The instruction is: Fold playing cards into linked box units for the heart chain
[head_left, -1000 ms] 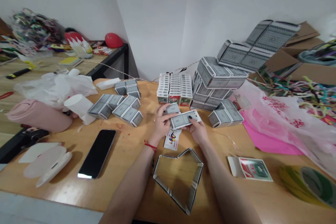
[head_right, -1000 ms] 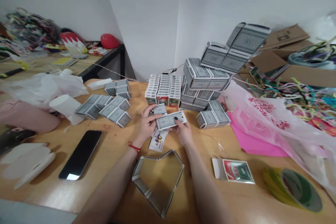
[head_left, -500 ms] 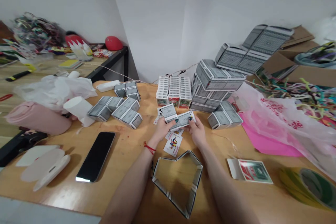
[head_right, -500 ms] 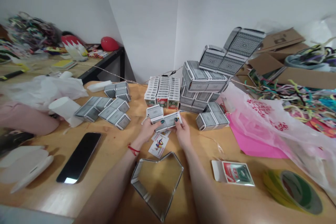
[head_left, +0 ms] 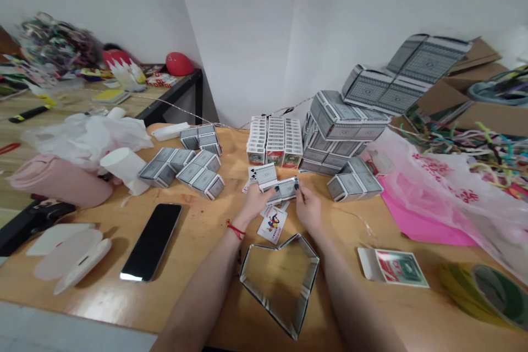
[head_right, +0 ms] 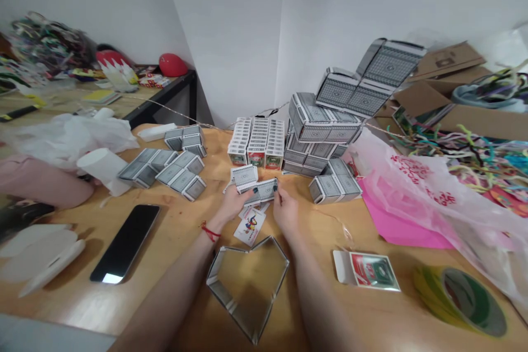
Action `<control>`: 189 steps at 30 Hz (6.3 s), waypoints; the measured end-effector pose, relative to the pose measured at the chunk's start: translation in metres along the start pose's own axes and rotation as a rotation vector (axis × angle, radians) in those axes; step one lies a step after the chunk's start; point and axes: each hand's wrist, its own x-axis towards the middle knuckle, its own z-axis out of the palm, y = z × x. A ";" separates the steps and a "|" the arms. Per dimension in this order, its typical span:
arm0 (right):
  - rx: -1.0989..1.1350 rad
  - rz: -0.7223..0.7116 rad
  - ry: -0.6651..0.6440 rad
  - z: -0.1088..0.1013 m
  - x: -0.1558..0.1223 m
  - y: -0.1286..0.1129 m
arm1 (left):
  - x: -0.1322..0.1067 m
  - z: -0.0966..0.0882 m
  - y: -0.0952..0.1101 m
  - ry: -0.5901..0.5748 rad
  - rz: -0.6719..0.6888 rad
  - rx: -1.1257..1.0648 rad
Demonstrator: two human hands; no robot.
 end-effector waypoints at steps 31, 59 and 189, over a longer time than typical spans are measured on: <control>0.734 0.375 -0.280 0.009 0.000 -0.014 | -0.001 0.005 -0.004 -0.098 -0.083 -0.109; 0.012 0.109 -0.243 -0.001 0.001 -0.013 | -0.001 0.005 0.002 -0.001 -0.041 -0.008; 0.236 0.292 -0.084 -0.002 0.004 -0.002 | 0.012 -0.009 -0.002 0.439 -0.066 -0.472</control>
